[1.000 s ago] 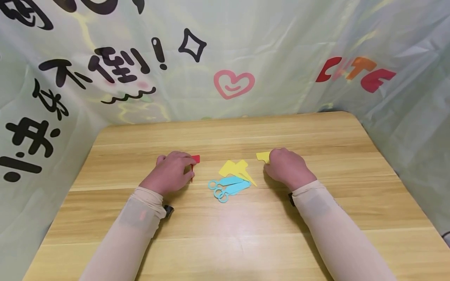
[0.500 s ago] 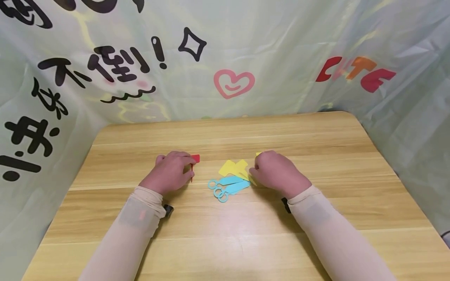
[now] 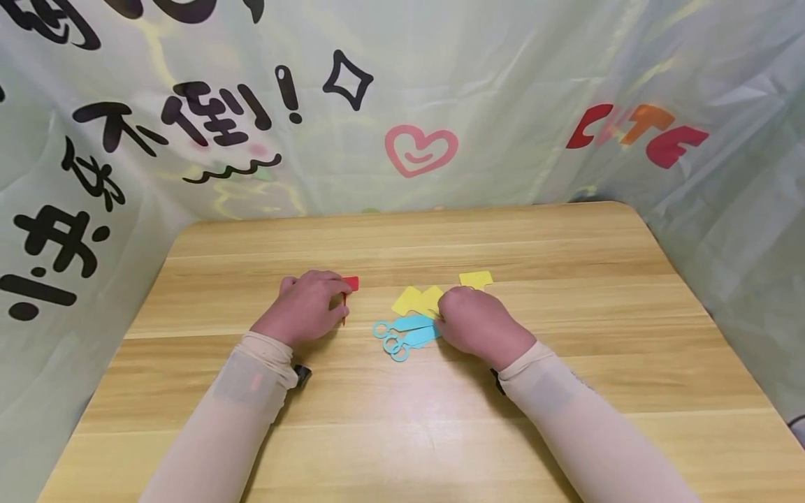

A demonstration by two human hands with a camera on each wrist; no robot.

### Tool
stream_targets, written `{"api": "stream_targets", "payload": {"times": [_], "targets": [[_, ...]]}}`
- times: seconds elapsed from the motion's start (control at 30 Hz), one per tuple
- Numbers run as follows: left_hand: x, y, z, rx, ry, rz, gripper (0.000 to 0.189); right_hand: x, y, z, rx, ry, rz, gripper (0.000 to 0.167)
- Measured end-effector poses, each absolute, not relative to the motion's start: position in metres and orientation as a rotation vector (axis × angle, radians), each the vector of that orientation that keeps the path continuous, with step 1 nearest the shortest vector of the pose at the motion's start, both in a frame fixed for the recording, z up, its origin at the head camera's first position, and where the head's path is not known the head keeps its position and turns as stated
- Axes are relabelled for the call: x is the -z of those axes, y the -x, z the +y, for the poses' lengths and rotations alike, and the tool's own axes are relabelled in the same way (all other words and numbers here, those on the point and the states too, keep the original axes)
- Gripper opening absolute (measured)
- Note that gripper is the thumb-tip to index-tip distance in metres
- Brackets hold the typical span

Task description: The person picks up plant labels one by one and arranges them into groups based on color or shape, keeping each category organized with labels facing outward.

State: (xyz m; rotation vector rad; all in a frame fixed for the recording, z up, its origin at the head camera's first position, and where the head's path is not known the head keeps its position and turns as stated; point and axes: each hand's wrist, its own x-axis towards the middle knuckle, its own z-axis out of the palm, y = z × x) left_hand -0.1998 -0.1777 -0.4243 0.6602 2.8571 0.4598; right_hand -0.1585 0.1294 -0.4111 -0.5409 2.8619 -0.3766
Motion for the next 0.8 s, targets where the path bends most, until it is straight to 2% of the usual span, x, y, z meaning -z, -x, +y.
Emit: {"api": "stream_targets", "payload": {"times": [0.37, 0.8], "targets": [[0.4253, 0.2013, -0.1773, -0.454, -0.659, 2.865, 0.009, 0.4146, 0.1582, 0.1273, 0.305, 0.554, 2.893, 0.032], [0.4274, 0.2017, -0.1778, -0.450, -0.644, 2.868, 0.009, 0.4104, 0.1585, 0.1339, 0.403, 0.507, 2.920, 0.041]]}}
